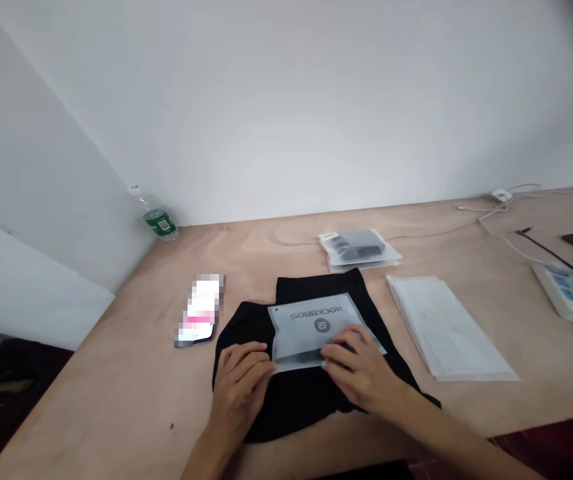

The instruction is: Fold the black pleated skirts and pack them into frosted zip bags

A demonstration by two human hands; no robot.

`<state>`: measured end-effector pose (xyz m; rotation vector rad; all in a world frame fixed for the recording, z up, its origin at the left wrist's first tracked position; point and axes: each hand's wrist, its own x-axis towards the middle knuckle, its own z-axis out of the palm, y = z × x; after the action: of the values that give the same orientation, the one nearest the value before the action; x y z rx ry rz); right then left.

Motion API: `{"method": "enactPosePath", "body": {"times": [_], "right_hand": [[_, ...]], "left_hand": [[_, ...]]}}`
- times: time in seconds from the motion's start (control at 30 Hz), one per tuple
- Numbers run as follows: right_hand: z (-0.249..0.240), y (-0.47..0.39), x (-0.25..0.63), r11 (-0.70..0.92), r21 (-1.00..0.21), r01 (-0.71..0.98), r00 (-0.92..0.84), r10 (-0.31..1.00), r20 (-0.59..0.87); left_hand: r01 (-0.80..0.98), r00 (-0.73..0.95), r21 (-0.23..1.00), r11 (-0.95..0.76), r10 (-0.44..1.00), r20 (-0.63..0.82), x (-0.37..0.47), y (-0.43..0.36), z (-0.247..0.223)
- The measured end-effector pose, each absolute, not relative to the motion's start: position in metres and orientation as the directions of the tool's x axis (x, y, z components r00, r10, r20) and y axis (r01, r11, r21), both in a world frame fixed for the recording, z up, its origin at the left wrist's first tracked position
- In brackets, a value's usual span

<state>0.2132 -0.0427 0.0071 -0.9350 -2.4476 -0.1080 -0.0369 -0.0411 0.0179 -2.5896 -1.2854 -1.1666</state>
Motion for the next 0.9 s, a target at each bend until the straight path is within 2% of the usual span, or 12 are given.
{"method": "enactPosePath", "body": {"times": [0.23, 0.37, 0.43, 0.5, 0.57, 0.7, 0.9], "right_hand": [[0.014, -0.069, 0.292, 0.627, -0.088, 0.774, -0.566, 0.748, 0.347], [0.025, -0.077, 0.295, 0.557, -0.194, 0.807, -0.522, 0.828, 0.206], [0.030, -0.074, 0.283, 0.502, -0.266, 0.823, -0.468, 0.864, 0.184], [0.030, -0.065, 0.263, 0.444, -0.325, 0.835, -0.395, 0.895, 0.208], [0.025, -0.053, 0.239, 0.422, -0.352, 0.836, -0.355, 0.904, 0.241], [0.003, -0.034, 0.206, 0.483, -0.283, 0.828, -0.434, 0.874, 0.219], [-0.017, -0.028, 0.203, 0.405, -0.161, 0.900, -0.378, 0.910, 0.173]], "left_hand": [[0.692, 0.402, 0.303, -0.655, 0.698, 0.593, -0.053, -0.043, 0.010], [0.729, 0.499, 0.305, -0.613, 0.781, 0.376, -0.058, -0.053, 0.026], [0.751, 0.510, 0.312, -0.582, 0.811, 0.285, -0.047, -0.056, 0.038], [0.779, 0.482, 0.301, -0.550, 0.833, 0.273, -0.024, -0.055, 0.044], [0.818, 0.432, 0.245, -0.521, 0.837, 0.336, 0.009, -0.049, 0.040], [0.831, 0.454, 0.216, -0.512, 0.850, 0.268, 0.057, -0.031, 0.010], [0.847, 0.439, 0.247, -0.470, 0.882, 0.172, 0.054, -0.023, -0.014]]}}
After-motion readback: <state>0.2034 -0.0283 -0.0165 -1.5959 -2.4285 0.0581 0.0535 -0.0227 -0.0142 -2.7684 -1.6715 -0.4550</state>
